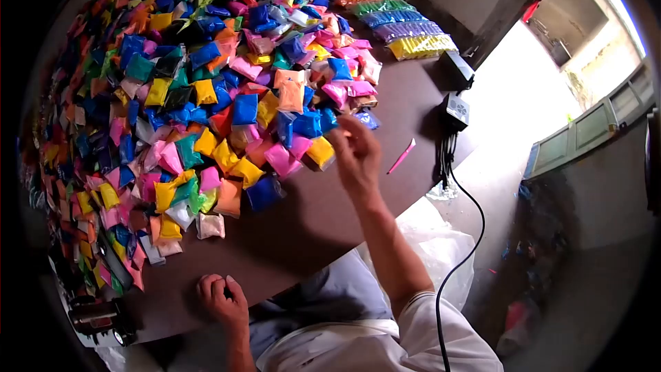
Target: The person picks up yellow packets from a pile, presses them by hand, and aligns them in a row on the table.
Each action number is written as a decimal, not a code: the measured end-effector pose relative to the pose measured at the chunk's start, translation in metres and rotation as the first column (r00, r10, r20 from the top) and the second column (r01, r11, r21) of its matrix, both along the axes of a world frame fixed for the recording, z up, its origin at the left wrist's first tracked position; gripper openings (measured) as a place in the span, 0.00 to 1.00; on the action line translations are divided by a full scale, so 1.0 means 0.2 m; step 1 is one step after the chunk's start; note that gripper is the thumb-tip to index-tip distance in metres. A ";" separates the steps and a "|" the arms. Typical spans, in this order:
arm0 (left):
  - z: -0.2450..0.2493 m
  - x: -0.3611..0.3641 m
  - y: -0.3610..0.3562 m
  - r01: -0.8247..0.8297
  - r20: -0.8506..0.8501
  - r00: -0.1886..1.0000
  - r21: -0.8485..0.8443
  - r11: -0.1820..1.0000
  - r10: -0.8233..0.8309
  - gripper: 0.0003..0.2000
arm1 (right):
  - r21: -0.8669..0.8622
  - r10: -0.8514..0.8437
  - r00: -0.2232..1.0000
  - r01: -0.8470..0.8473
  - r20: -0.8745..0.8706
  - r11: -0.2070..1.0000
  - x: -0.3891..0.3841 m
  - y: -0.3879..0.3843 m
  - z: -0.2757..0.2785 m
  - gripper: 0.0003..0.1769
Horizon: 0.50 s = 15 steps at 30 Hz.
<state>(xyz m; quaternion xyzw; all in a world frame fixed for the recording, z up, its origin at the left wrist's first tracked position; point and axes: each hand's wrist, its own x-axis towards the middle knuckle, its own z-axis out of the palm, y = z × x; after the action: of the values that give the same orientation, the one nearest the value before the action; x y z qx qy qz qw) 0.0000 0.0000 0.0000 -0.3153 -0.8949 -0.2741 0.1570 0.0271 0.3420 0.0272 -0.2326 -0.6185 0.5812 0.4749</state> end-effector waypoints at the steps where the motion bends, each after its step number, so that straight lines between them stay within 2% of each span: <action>1: 0.01 0.00 0.02 -0.004 -0.019 1.000 -0.006 1.000 0.004 0.06 | 0.039 -0.037 0.999 0.036 0.028 0.999 0.02 -0.07 0.02 0.11; 2: 0.02 -0.01 0.03 -0.012 -0.039 0.999 -0.012 1.000 0.011 0.05 | -0.010 0.025 0.997 -0.024 0.078 1.000 0.05 -0.14 0.06 0.11; 3: 0.03 0.01 0.04 -0.016 -0.042 0.999 0.013 1.000 0.016 0.05 | 0.096 -0.038 0.992 0.026 0.121 0.995 0.06 -0.22 0.08 0.10; 5: 0.11 0.04 0.03 -0.028 0.016 0.999 -0.044 0.999 0.029 0.05 | 0.053 0.058 0.985 -0.067 0.164 0.996 0.10 -0.35 0.09 0.08; 7: 0.08 0.01 0.02 0.003 -0.020 1.000 -0.005 1.000 -0.003 0.04 | 0.056 0.091 0.987 -0.100 0.134 0.993 0.09 -0.45 0.02 0.05; 9: 0.06 0.00 0.00 0.013 -0.017 1.000 0.027 1.000 -0.012 0.04 | 0.082 0.119 0.941 -0.152 0.318 0.985 0.11 -0.51 -0.08 0.04; 10: 0.05 -0.01 -0.01 0.014 -0.015 1.000 0.044 0.999 -0.013 0.04 | 0.067 0.158 0.937 -0.187 0.312 0.980 0.10 -0.54 -0.10 0.04; 12: 0.04 -0.01 -0.01 0.005 -0.023 1.000 0.047 0.999 -0.003 0.04 | 0.273 0.110 0.929 -0.215 0.354 0.938 0.09 -0.56 -0.12 0.03; 13: 0.05 -0.01 -0.01 -0.017 -0.023 1.000 0.042 0.999 0.018 0.04 | 0.268 0.132 0.926 -0.235 0.353 0.934 0.09 -0.56 -0.12 0.03; 15: 0.05 -0.01 -0.01 0.008 -0.019 1.000 0.063 0.998 -0.007 0.04 | 0.352 0.070 0.919 -0.218 0.388 0.910 0.07 -0.55 -0.12 0.04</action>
<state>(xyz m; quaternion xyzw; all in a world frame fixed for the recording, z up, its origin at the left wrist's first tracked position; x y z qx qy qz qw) -0.0019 -0.0018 0.0102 -0.3160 -0.8830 -0.3001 0.1742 0.0407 0.2328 0.0037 -0.1914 -0.8145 0.4274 0.3425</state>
